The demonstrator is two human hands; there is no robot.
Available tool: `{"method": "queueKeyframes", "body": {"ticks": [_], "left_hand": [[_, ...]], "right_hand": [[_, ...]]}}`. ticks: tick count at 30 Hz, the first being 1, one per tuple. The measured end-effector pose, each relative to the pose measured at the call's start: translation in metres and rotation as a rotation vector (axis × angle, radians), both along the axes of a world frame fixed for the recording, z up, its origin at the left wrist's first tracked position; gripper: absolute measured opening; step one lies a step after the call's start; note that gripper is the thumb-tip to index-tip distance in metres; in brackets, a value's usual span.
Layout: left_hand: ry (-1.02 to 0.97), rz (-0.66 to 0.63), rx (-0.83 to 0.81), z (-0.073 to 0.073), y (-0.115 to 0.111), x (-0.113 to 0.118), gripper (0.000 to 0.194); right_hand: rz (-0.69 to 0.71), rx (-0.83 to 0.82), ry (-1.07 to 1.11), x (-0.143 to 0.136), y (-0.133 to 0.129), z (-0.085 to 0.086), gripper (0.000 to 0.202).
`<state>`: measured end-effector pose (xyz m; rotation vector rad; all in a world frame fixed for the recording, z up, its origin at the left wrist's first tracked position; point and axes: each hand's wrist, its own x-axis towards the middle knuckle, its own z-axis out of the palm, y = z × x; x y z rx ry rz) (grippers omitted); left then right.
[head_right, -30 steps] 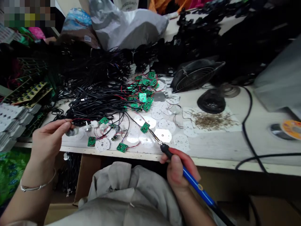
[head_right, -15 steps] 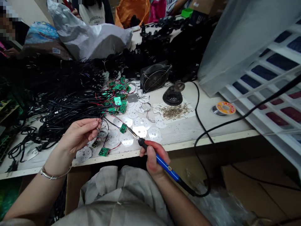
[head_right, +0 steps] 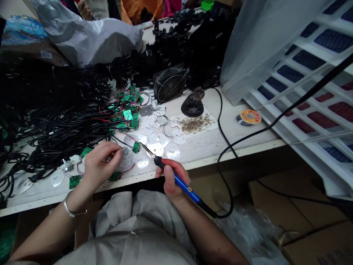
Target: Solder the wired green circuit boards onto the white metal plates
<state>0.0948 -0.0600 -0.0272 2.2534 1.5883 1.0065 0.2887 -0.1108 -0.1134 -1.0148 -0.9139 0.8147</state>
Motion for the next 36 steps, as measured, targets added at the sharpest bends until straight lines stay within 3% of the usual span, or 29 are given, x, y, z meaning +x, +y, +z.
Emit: {"method": "queueKeyframes", "body": {"ticks": [6,10,19,24,36], "left_hand": [[0.062,0.014,-0.078,-0.037,-0.017,0.013,0.013],[0.127,0.032,-0.101,-0.049,-0.028,0.021,0.014],[0.138,-0.014,-0.062,-0.051,-0.030,0.017,0.013],[0.135,-0.005,-0.095,-0.051,-0.031,0.018,0.013],[0.174,-0.021,-0.024,-0.053,-0.030,0.018,0.013]], "right_hand": [[0.011,-0.016,0.073,0.000,-0.002,0.002,0.020],[0.017,-0.021,0.045,0.001,-0.005,0.003,0.020],[-0.024,-0.028,-0.124,0.012,-0.007,0.003,0.023],[0.038,0.001,-0.305,0.016,-0.008,-0.001,0.021],[0.120,0.060,-0.387,0.013,-0.003,0.011,0.017]]}}
